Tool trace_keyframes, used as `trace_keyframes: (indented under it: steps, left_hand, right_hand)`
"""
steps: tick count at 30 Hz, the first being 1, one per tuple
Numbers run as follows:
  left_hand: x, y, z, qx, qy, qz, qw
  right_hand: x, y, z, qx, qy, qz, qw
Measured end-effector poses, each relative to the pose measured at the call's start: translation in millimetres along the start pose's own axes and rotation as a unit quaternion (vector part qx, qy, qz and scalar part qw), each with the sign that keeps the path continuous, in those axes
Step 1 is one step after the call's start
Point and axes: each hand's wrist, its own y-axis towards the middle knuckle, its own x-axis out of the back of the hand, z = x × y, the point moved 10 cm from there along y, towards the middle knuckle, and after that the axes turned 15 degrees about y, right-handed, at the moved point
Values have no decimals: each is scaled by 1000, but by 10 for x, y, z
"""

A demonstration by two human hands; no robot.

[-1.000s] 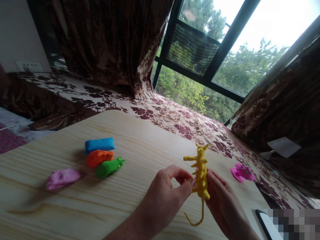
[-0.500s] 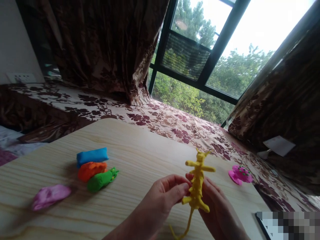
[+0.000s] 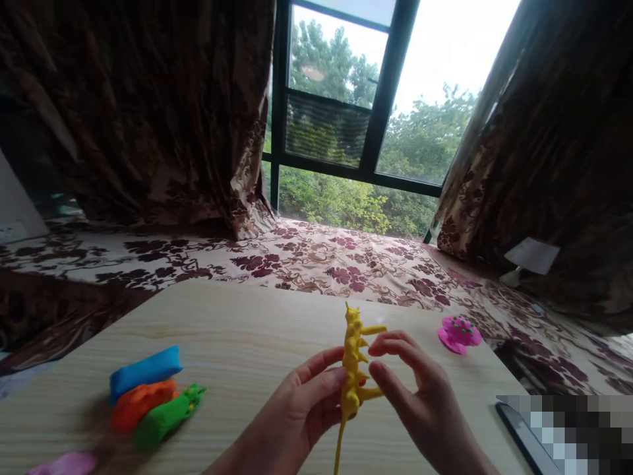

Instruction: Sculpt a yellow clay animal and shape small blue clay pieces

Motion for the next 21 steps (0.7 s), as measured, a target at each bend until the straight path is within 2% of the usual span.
trace_keyframes:
  steps: [4, 8, 14, 18, 21]
  left_hand:
    - [-139, 121, 20, 5, 20, 21, 1000]
    - [-150, 208, 161, 32, -6, 6, 999]
    - [-99, 174, 368, 74, -43, -9, 996]
    - [-137, 118, 361, 93, -48, -1, 995]
    - [-202, 99, 347, 106, -49, 13, 993]
  right_hand:
    - [81, -28, 76, 65, -76, -20, 995]
    - [146, -124, 243, 158, -163, -36, 973]
    - [65, -159, 345, 190, -234, 66, 951]
    - [36, -136, 252, 153, -258, 127, 946]
    - [-26, -152, 271, 171, -271, 155, 934]
